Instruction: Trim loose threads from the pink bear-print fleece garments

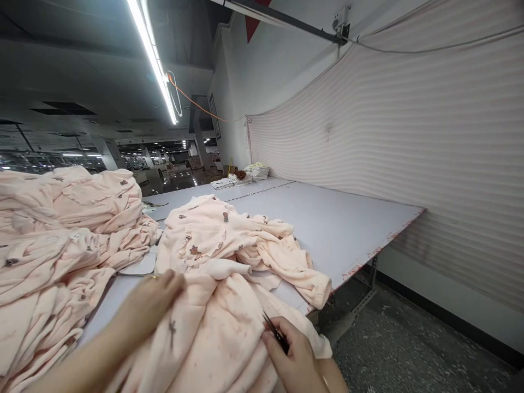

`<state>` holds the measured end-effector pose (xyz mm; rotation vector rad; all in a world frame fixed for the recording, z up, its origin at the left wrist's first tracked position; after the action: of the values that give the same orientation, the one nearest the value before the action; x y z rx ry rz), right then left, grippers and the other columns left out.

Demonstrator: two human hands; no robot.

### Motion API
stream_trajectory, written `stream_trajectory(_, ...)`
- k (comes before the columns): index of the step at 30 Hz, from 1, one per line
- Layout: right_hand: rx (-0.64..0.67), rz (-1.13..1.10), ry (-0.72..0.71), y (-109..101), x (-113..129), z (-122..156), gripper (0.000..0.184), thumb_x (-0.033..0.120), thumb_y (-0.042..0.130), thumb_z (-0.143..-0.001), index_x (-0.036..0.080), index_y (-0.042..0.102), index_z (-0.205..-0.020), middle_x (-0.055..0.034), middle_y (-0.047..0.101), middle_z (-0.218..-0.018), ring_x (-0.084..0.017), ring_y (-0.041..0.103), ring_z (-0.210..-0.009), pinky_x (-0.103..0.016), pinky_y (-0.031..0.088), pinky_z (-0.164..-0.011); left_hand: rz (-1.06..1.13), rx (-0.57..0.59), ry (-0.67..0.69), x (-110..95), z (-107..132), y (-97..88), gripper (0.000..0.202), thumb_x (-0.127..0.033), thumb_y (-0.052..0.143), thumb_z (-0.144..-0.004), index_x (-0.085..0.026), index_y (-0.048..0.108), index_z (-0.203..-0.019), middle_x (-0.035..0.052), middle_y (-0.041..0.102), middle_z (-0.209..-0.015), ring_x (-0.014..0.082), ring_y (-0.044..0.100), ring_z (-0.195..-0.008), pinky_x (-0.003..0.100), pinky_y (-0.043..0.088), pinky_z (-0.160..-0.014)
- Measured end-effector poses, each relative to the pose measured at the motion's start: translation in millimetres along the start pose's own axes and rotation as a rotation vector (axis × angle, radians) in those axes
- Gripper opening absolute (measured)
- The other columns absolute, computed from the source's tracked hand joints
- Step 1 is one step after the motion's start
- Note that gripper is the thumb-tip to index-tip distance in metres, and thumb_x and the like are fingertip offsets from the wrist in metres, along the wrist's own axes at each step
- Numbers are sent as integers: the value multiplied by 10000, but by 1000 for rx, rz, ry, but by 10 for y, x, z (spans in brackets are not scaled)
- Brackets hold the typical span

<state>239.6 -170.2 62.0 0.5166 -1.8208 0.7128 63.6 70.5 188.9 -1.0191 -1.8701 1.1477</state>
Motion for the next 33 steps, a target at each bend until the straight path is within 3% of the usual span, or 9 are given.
stream_trajectory(2, 53, -32, 22, 28, 67, -65, 227, 373, 539, -832, 180, 657, -816, -3, 629, -693, -175, 566, -679, -236, 419, -636, -5, -83, 258, -351, 178, 218, 548, -11, 335, -761, -216, 586, -1203, 101, 592, -1292, 314, 510, -1190, 447, 277, -989)
stream_trajectory(3, 71, -70, 35, 40, 82, -91, 232, 376, 541, -833, 175, 656, -825, 1, 619, -688, -169, 559, -676, -234, 420, -634, 48, -94, 331, -559, 253, 295, 564, -9, 337, -772, -250, 568, -1227, 76, 593, -1299, 293, 504, -1199, 430, 238, -1017)
stream_trajectory(5, 101, -167, 60, 65, 80, -126, 246, 394, 557, -827, 165, 647, -828, 5, 604, -685, -162, 551, -675, -232, 423, -635, 247, 26, 379, -971, 331, 389, 372, -116, 422, -825, -273, 634, -1087, 59, 718, -986, 244, 627, -885, 347, 351, -854)
stream_trajectory(9, 134, -315, 67, 120, 25, -130, 261, 412, 604, -799, 162, 631, -867, -9, 618, -741, -168, 563, -713, -241, 430, -657, 681, 169, -95, -1402, 212, 383, 161, -348, 504, -854, -225, 593, -800, 35, 655, -731, 211, 562, -672, 296, 335, -610)
stream_trajectory(14, 29, -126, 19, 105, 43, -83, 217, 378, 568, -805, 183, 625, -881, 21, 562, -634, -162, 545, -631, -243, 416, -609, 1377, 259, -424, -1305, 112, 407, 140, -282, 513, -832, -200, 561, -730, -24, 551, -695, 161, 503, -709, 244, 378, -654)
stream_trajectory(19, 4, 84, -174, 182, 283, -55, 171, 302, 574, -771, 241, 651, -911, -5, 620, -801, -168, 625, -708, -231, 448, -634, 1881, 385, -643, -1184, 234, 423, 120, -223, 630, -727, -203, 547, -811, -13, 590, -742, 139, 541, -673, 235, 408, -608)
stream_trajectory(25, -85, 273, -260, 465, 383, -36, 206, 301, 649, -726, 251, 611, -923, 1, 653, -794, -188, 645, -680, -232, 456, -565, 1979, 217, -611, -1238, 297, 302, 129, -225, 662, -727, -200, 578, -823, -9, 608, -760, 145, 561, -691, 253, 435, -676)
stream_trajectory(30, -137, 252, -273, 467, 238, -115, 108, 204, 494, -796, 230, 594, -767, 12, 631, -651, -153, 613, -581, -211, 442, -526, 1619, -110, -564, -1147, 301, 241, 97, -238, 634, -753, -225, 603, -844, -21, 603, -775, 166, 532, -789, 251, 416, -756)
stream_trajectory(33, -195, 211, -311, 376, 278, -249, 117, 189, 478, -802, 219, 591, -806, 5, 636, -686, -152, 613, -616, -215, 449, -583, 1752, 43, -666, -1083, 260, 254, 275, -221, 625, -685, -212, 645, -960, 12, 650, -814, 221, 576, -882, 296, 437, -803)
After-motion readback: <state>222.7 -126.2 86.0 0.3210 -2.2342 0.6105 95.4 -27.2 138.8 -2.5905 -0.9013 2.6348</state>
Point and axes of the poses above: each hand's wrist, its own z-axis away from the middle knuckle, its own y-axis out of the palm, x = y × z, the point moved 2 cm from there along -z, towards the middle knuckle
